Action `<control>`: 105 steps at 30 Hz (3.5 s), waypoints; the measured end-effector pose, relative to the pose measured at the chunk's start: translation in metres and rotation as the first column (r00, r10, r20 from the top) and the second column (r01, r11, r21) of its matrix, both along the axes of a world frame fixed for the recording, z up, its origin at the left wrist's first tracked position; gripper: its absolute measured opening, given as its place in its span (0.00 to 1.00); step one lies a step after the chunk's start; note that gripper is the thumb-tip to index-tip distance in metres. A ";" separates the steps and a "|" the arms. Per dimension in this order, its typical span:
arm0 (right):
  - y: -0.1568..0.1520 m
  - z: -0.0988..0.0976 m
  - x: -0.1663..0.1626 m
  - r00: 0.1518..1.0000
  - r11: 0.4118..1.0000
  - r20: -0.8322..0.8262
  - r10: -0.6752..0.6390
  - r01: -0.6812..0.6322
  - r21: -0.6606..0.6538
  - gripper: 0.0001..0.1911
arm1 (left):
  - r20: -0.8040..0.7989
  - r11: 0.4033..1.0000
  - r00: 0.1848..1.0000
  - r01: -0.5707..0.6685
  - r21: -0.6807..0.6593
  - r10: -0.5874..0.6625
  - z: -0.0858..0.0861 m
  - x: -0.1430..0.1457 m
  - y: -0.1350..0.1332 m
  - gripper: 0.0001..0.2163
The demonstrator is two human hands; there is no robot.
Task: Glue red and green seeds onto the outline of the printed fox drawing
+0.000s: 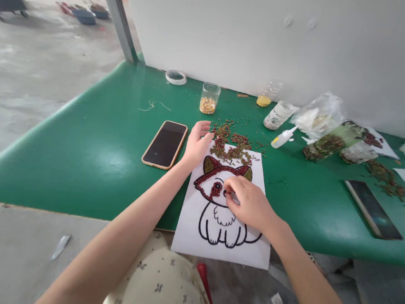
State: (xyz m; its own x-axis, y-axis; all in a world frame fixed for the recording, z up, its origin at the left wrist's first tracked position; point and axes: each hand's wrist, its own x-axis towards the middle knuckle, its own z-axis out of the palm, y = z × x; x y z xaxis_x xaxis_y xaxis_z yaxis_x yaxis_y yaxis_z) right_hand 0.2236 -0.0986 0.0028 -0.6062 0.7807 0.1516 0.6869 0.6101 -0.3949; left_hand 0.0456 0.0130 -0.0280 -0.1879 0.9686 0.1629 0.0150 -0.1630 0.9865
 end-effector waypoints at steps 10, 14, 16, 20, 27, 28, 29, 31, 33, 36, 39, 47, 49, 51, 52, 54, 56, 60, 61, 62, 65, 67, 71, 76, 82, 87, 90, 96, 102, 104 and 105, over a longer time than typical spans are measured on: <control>0.004 0.003 -0.001 0.999 0.999 -0.011 0.039 -0.039 -0.025 0.11 | -0.013 1.000 1.000 -0.008 0.004 0.008 -0.001 0.000 0.002 0.15; 0.005 0.006 -0.002 0.998 0.998 -0.018 0.058 -0.059 -0.034 0.11 | -0.017 1.000 1.000 -0.006 0.003 0.006 -0.001 0.000 0.001 0.15; 0.005 0.006 -0.003 0.998 0.997 -0.020 0.066 -0.067 -0.042 0.11 | -0.015 1.000 1.000 -0.003 0.003 0.003 -0.001 0.000 0.001 0.15; 0.004 0.006 -0.004 0.997 0.995 -0.014 0.080 -0.081 -0.064 0.11 | -0.007 1.000 1.000 -0.004 -0.002 0.004 0.000 0.000 0.001 0.15; 0.006 0.008 -0.005 0.996 0.994 0.005 0.089 -0.089 -0.065 0.11 | -0.003 1.000 1.000 -0.003 0.002 0.003 -0.001 0.000 0.001 0.15; 0.006 0.008 -0.005 0.996 0.994 0.008 0.091 -0.090 -0.063 0.11 | -0.003 1.000 1.000 -0.003 0.003 0.003 -0.001 0.000 0.001 0.15; 0.006 0.008 -0.005 0.996 0.994 0.010 0.091 -0.090 -0.061 0.11 | -0.003 1.000 1.000 -0.004 0.004 0.004 -0.001 0.000 0.001 0.15; 0.006 0.007 -0.005 0.996 0.994 0.013 0.088 -0.087 -0.059 0.10 | -0.003 1.000 1.000 -0.002 0.007 0.002 -0.001 0.000 0.001 0.15; 0.007 0.006 -0.005 0.996 0.995 0.012 0.085 -0.084 -0.059 0.10 | -0.006 1.000 1.000 -0.001 0.009 0.001 -0.002 0.000 0.002 0.15; 0.007 0.005 -0.006 0.996 0.994 0.011 0.084 -0.083 -0.068 0.10 | -0.011 1.000 1.000 0.000 0.017 0.000 -0.003 0.000 0.002 0.15; 0.007 0.005 -0.007 0.996 0.994 0.011 0.086 -0.085 -0.066 0.10 | -0.009 1.000 1.000 -0.001 0.022 0.002 -0.003 0.000 0.002 0.15; 0.008 0.004 -0.008 0.996 0.995 0.004 0.085 -0.085 -0.054 0.10 | -0.012 1.000 1.000 -0.001 0.007 0.001 0.000 0.000 0.000 0.15; 0.007 0.005 -0.009 0.996 0.995 0.000 0.085 -0.085 -0.055 0.10 | -0.007 1.000 1.000 0.001 0.009 -0.001 -0.001 0.000 0.001 0.15; 0.007 0.005 -0.009 0.997 0.995 -0.001 0.081 -0.081 -0.060 0.10 | -0.003 1.000 1.000 0.000 0.011 0.000 -0.001 0.001 0.001 0.15; 0.007 0.005 -0.009 0.997 0.995 -0.001 0.082 -0.082 -0.062 0.10 | -0.002 1.000 1.000 0.000 0.011 0.000 -0.001 0.001 0.001 0.14; 0.007 0.005 -0.009 0.997 0.995 0.001 0.082 -0.082 -0.060 0.11 | -0.002 1.000 1.000 -0.002 0.010 0.002 -0.001 0.001 0.001 0.14; 0.007 0.004 -0.009 0.997 0.995 0.003 0.083 -0.083 -0.057 0.11 | -0.002 1.000 1.000 -0.001 0.008 0.001 -0.001 0.000 0.001 0.14; 0.007 0.003 -0.009 0.998 0.996 0.001 0.070 -0.070 -0.063 0.11 | -0.005 1.000 1.000 0.002 0.002 -0.002 0.000 0.000 0.000 0.14; 0.007 0.003 -0.009 0.998 0.996 0.000 0.067 -0.067 -0.064 0.10 | -0.004 1.000 1.000 0.002 -0.001 -0.002 0.000 0.000 0.000 0.14; 0.007 0.003 -0.009 0.998 0.996 0.000 0.065 -0.065 -0.062 0.10 | -0.003 1.000 1.000 0.001 -0.004 -0.001 0.000 0.000 0.000 0.14; 0.006 0.003 -0.008 0.998 0.997 0.001 0.061 -0.061 -0.051 0.10 | 0.007 1.000 1.000 0.003 -0.006 -0.003 0.001 0.001 0.000 0.15; 0.006 0.005 -0.008 0.999 0.998 -0.003 0.048 -0.048 -0.037 0.09 | 0.011 1.000 1.000 0.006 -0.010 -0.005 0.001 0.001 0.000 0.15; 0.007 0.010 -0.003 0.999 0.999 -0.035 -0.024 0.025 0.027 0.07 | -0.005 1.000 1.000 0.009 -0.006 -0.009 -0.001 0.001 0.001 0.15; 0.012 0.017 0.010 0.969 0.981 -0.186 -0.161 0.177 0.074 0.09 | -0.013 1.000 1.000 0.006 0.004 -0.006 -0.003 0.000 0.002 0.15; 0.039 0.031 0.026 0.789 0.795 -0.414 -0.453 0.568 0.212 0.06 | 0.038 0.999 0.999 0.017 -0.028 -0.016 0.002 0.001 0.000 0.15; 0.079 0.036 0.039 0.749 0.727 -0.442 -0.493 0.634 0.263 0.12 | 0.074 0.999 0.997 0.019 -0.041 -0.016 0.006 0.001 -0.001 0.14; 0.103 0.021 0.045 0.741 0.733 -0.457 -0.492 0.636 0.240 0.09 | 0.075 0.999 0.997 0.012 -0.046 -0.008 0.006 0.001 -0.001 0.13; 0.124 -0.018 0.057 0.750 0.819 -0.473 -0.462 0.565 0.096 0.06 | 0.078 0.999 0.997 0.016 -0.041 -0.013 0.006 0.001 -0.001 0.14; 0.121 -0.019 0.048 0.497 0.863 -0.705 -0.505 0.297 -0.409 0.04 | 0.113 0.994 0.990 0.092 -0.054 -0.086 0.010 0.002 -0.003 0.11; 0.113 -0.012 0.037 0.436 0.863 -0.753 -0.493 0.130 -0.489 0.05 | 0.162 0.957 0.952 0.277 -0.088 -0.260 0.015 0.004 -0.008 0.11; 0.108 -0.008 0.031 0.417 0.860 -0.771 -0.481 0.053 -0.507 0.05 | 0.211 0.908 0.904 0.401 -0.122 -0.371 0.018 0.005 -0.011 0.11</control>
State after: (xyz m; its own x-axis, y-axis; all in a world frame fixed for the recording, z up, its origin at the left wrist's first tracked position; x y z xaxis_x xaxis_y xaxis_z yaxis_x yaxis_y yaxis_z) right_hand 0.2547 0.0096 -0.0050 -0.0740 0.9888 0.1297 -0.0397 0.1271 -0.9911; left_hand 0.0506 0.0019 -0.0096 0.1945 0.9809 0.0001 -0.1956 0.0387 0.9799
